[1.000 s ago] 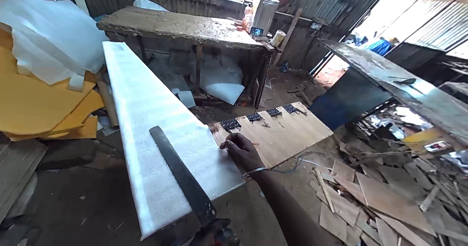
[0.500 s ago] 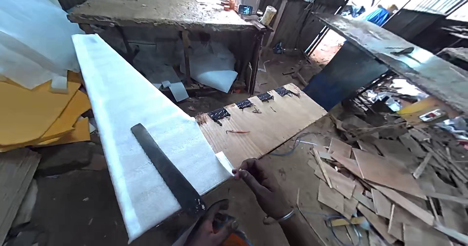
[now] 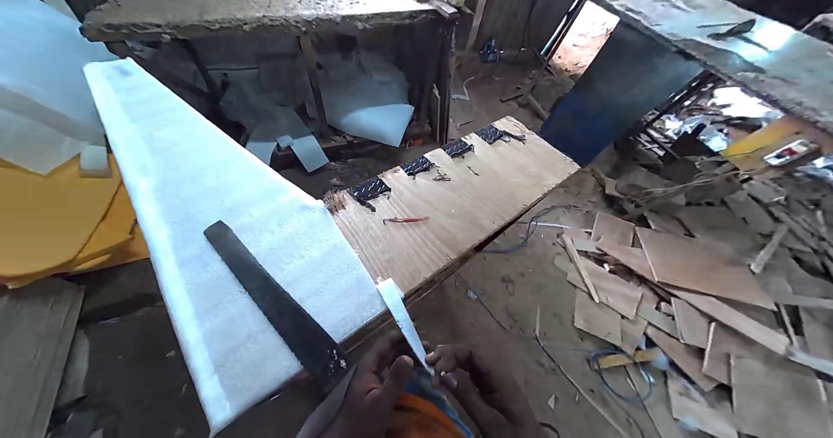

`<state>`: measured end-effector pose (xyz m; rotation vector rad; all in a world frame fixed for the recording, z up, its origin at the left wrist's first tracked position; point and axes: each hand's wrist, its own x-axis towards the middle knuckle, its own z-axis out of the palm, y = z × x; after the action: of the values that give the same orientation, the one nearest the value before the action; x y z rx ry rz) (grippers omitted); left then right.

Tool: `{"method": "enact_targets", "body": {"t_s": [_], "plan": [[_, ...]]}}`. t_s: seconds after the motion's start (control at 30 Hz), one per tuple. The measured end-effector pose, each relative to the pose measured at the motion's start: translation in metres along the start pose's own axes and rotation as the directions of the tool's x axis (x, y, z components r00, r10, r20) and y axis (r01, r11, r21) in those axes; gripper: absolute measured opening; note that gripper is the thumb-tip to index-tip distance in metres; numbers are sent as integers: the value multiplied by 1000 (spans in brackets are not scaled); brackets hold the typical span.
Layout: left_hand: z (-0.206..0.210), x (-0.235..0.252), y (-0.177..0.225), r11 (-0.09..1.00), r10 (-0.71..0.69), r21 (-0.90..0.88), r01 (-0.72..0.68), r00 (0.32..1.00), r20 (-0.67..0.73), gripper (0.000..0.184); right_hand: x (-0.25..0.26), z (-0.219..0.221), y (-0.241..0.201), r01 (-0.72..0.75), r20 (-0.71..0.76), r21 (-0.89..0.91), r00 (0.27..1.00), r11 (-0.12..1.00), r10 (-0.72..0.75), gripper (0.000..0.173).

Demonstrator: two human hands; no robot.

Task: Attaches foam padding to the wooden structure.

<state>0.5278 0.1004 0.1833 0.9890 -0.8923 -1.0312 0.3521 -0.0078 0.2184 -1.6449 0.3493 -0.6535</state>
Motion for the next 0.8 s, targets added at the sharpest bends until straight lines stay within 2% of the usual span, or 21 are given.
{"method": "enact_targets", "body": {"t_s": [0.17, 0.27, 0.37, 0.47, 0.53, 0.7, 0.8], "plan": [[12, 7, 8, 979, -152, 118, 169, 979, -136, 25, -26, -5, 0, -34, 46, -3, 998, 999, 34, 17], [14, 8, 2, 955, -141, 239, 176, 978, -155, 20, -41, -9, 3, -86, 59, 34, 995, 996, 84, 16], [16, 8, -3, 915, -245, 290, 282, 957, -156, 21, -51, -16, 7, -143, 45, 65, 989, 988, 140, 16], [16, 5, -12, 797, -489, 350, 492, 866, -103, 28, -62, -23, 14, -208, 36, 84, 978, 974, 206, 14], [17, 4, -16, 722, -581, 379, 579, 805, -122, 32, -68, -25, 21, -249, 44, 92, 968, 964, 246, 14], [19, 3, -35, 632, -636, 388, 671, 735, -235, 35, -69, -29, 42, -351, 67, 97, 936, 931, 345, 16], [19, 2, -48, 566, -664, 405, 718, 688, -294, 41, -66, -30, 75, -365, 88, 44, 929, 930, 361, 19]]}}
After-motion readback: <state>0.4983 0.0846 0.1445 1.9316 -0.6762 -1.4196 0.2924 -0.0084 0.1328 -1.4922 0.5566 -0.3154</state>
